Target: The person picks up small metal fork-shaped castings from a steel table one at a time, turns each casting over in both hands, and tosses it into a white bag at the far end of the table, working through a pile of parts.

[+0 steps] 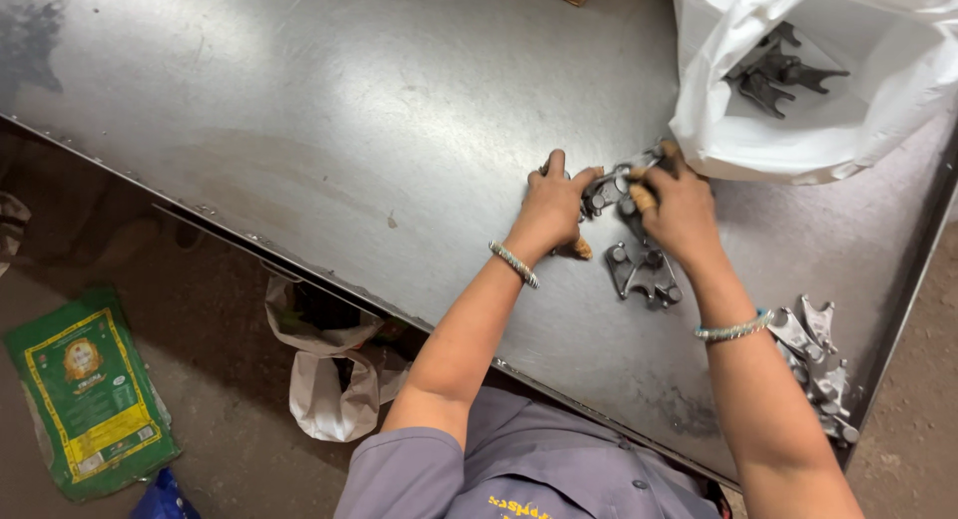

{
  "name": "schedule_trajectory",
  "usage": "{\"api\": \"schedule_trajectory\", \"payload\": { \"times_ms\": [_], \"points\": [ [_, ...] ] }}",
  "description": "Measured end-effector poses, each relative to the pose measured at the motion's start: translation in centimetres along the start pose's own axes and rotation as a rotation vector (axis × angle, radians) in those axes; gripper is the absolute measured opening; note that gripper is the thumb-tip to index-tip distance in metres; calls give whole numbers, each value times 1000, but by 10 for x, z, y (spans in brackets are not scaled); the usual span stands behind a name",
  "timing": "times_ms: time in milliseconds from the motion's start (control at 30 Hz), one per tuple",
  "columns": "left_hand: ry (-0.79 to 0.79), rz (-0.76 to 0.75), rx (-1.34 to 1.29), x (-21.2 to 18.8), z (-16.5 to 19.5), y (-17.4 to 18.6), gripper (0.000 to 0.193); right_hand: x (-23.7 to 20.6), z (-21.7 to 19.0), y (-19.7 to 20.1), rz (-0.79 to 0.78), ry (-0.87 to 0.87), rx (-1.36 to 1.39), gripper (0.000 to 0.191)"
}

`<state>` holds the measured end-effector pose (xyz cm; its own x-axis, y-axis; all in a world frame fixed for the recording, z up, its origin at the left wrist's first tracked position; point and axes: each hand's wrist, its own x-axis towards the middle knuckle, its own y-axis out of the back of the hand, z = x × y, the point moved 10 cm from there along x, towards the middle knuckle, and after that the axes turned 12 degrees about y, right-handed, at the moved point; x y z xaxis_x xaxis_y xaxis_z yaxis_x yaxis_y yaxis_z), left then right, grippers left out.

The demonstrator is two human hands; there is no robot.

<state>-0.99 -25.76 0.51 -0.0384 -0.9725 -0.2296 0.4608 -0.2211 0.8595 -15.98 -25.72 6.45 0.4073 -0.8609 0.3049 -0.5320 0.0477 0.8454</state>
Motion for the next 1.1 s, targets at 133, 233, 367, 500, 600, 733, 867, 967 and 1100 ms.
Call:
{"api": "schedule_trajectory", "payload": {
  "times_ms": [133,233,367,500,600,733,867,967,1100],
  "points": [
    [-45,-6,-46,-34,5,-19,88,-39,-13,-6,-18,24,-61,27],
    [-79,-22,-60,-65,7,-23,94,-68,-19,-3,-47,-16,2,25],
    [-85,-115,-92,-105,12,-27,109,-107,-35,10,-69,-11,117,30],
    [-127,-99,-224,-131,10,-11,111,-153,-23,30,-52,-239,388,24],
    [-114,43,-368,-137,4,15,107,-188,-34,52,-3,-264,205,44],
    [-71,204,-385,-119,17,29,91,-215,-54,52,47,-293,-75,65],
    [-139,313,-457,-68,53,35,101,-226,-60,45,151,-288,-136,61],
    [-133,473,-523,-14,77,56,121,-234,-58,41,185,-301,-161,48],
    [-22,457,-527,31,93,64,135,-251,-46,40,219,-423,-12,47]
  ]
}}
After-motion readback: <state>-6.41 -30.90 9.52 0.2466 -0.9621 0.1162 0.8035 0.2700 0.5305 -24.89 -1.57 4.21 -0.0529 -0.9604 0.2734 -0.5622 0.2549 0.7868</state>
